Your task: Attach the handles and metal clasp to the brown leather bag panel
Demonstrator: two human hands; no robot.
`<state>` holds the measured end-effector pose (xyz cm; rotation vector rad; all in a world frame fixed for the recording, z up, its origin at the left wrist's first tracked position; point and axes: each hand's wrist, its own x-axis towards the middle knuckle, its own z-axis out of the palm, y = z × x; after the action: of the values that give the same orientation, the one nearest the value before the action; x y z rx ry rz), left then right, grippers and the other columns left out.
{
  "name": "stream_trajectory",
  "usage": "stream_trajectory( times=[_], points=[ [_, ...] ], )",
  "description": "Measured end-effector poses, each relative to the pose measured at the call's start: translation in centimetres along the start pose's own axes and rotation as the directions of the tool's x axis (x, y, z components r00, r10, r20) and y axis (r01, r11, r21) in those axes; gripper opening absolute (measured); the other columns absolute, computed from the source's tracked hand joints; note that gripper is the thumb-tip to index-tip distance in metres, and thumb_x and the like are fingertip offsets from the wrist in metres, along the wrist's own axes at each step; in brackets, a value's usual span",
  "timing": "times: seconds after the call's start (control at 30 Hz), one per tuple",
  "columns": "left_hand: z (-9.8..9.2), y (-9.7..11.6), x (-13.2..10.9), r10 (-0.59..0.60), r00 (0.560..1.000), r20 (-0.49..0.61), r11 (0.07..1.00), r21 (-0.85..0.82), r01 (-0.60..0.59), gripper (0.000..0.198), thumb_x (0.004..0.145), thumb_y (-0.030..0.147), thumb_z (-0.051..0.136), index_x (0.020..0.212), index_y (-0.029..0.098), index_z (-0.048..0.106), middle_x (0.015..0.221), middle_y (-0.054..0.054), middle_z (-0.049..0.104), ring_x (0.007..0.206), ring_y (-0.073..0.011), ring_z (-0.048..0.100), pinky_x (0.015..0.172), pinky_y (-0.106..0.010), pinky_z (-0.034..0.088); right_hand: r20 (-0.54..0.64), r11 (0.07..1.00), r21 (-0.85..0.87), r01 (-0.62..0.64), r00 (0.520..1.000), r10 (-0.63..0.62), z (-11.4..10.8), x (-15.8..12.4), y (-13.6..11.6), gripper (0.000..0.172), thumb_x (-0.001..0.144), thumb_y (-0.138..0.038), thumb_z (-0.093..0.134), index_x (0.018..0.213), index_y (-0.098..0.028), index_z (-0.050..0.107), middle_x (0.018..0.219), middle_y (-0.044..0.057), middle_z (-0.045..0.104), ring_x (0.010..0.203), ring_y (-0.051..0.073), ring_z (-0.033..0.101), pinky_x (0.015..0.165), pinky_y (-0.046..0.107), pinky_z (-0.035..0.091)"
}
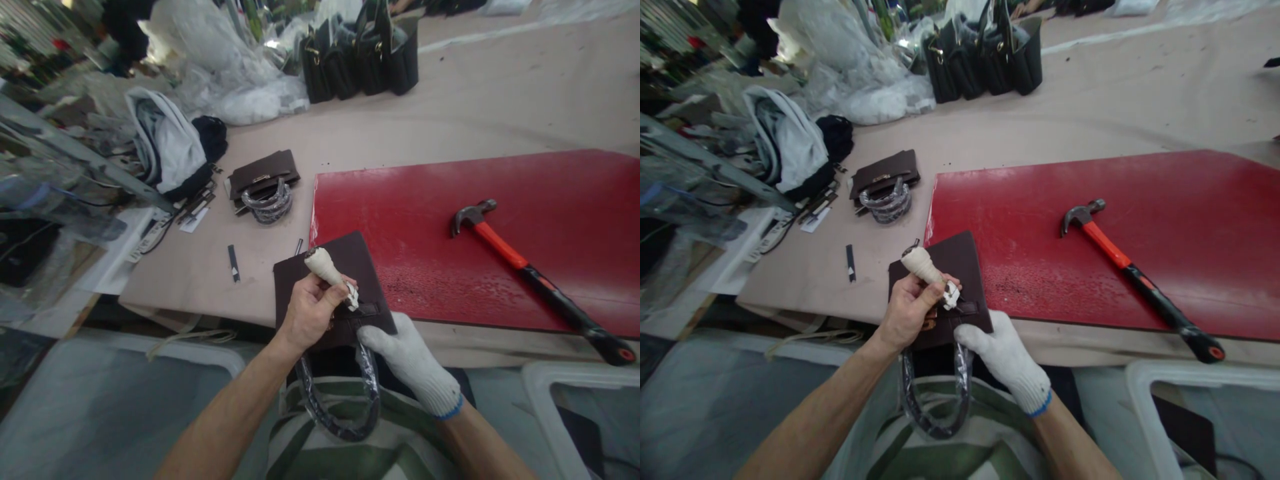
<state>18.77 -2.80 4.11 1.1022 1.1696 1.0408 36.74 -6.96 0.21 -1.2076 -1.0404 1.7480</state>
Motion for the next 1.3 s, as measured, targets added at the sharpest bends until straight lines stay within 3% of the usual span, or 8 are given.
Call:
stream_trajectory(
  times=[0.17, 0.43, 0.73, 0.9, 1.07, 1.2, 1.3],
  points=[
    [0.2, 0.4, -0.1, 0.076, 0.997, -0.012, 0.997, 0.006, -0.076, 0.043, 0.082, 0.055, 0.08, 0.091, 0.014, 0.077, 0.087, -0.011, 0.078, 0.077, -0.0197, 0.072, 0.075, -0.029, 0.058, -0.026, 1.0, 0.004, -0.001, 1.0, 0.001, 0.4, 0.0, 0.3, 0.045, 0.07, -0.057, 0.083, 0.072, -0.014, 0.068, 0.068, 0.002, 0.059, 0.064, 0.015, 0.045, 0.059, 0.029, 0.042],
    [0.5, 0.5, -0.7, 0.106, 0.994, -0.01, 0.993, 0.047, -0.105, 0.036, 0.082, 0.048, 0.081, 0.093, 0.015, 0.076, 0.087, -0.01, 0.077, 0.075, -0.0193, 0.071, 0.071, -0.028, 0.058, -0.031, 0.999, 0.048, -0.018, 0.999, 0.02, 0.4, 0.1, 1.3, 0.047, 0.069, -0.057, 0.084, 0.074, -0.013, 0.067, 0.07, 0.002, 0.057, 0.067, 0.015, 0.043, 0.061, 0.029, 0.04],
    [0.9, 0.3, -0.7, 0.149, 0.989, 0.0, 0.982, 0.12, -0.148, 0.019, 0.083, 0.031, 0.077, 0.094, 0.017, 0.074, 0.088, -0.008, 0.077, 0.074, -0.0201, 0.072, 0.071, -0.029, 0.057, -0.061, 0.995, 0.102, -0.021, 0.998, 0.027, 1.1, 0.4, 0.8, 0.043, 0.069, -0.054, 0.085, 0.072, -0.015, 0.067, 0.067, 0.001, 0.057, 0.064, 0.014, 0.044, 0.061, 0.029, 0.041],
    [0.7, 0.9, 0.7, 0.177, 0.984, 0.028, 0.974, 0.137, -0.179, 0.018, 0.083, 0.03, 0.075, 0.095, 0.016, 0.074, 0.087, -0.008, 0.077, 0.075, -0.0202, 0.072, 0.071, -0.029, 0.056, -0.1, 0.982, 0.189, -0.016, 0.994, 0.036, 1.4, 1.2, 0.7, 0.04, 0.07, -0.05, 0.085, 0.079, -0.015, 0.067, 0.068, 0.001, 0.058, 0.063, 0.013, 0.045, 0.06, 0.029, 0.041],
    [0.3, 1.3, 3.7, 0.24, 0.967, 0.083, 0.944, 0.212, -0.252, 0.014, 0.083, 0.027, 0.073, 0.092, 0.017, 0.073, 0.086, -0.007, 0.076, 0.076, -0.0197, 0.07, 0.073, -0.029, 0.054, -0.182, 0.948, 0.318, 0.009, 0.982, 0.051, 2.7, 2.9, -1.9, 0.039, 0.062, -0.039, 0.09, 0.087, -0.015, 0.072, 0.081, 0.004, 0.069, 0.07, 0.016, 0.056, 0.067, 0.03, 0.048],
    [0.0, -0.4, 4.9, 0.262, 0.953, 0.15, 0.909, 0.293, -0.296, 0.011, 0.084, 0.026, 0.072, 0.091, 0.017, 0.072, 0.086, -0.006, 0.075, 0.077, -0.0198, 0.07, 0.075, -0.029, 0.054, -0.104, 0.889, 0.454, -0.063, 0.987, 0.123, 3.8, 2.5, -2.7, 0.037, 0.064, -0.039, 0.088, 0.087, -0.016, 0.071, 0.078, 0.005, 0.071, 0.064, 0.017, 0.061, 0.065, 0.032, 0.052],
    [0.0, -2.0, 4.7, 0.303, 0.937, 0.174, 0.877, 0.334, -0.345, 0.009, 0.085, 0.025, 0.071, 0.09, 0.017, 0.071, 0.086, -0.006, 0.075, 0.079, -0.0201, 0.07, 0.077, -0.03, 0.054, -0.059, 0.888, 0.442, -0.123, 0.984, 0.166, 3.9, 1.4, -1.9, 0.035, 0.068, -0.044, 0.085, 0.079, -0.016, 0.067, 0.073, 0.007, 0.07, 0.058, 0.018, 0.062, 0.058, 0.032, 0.052]
  ],
)
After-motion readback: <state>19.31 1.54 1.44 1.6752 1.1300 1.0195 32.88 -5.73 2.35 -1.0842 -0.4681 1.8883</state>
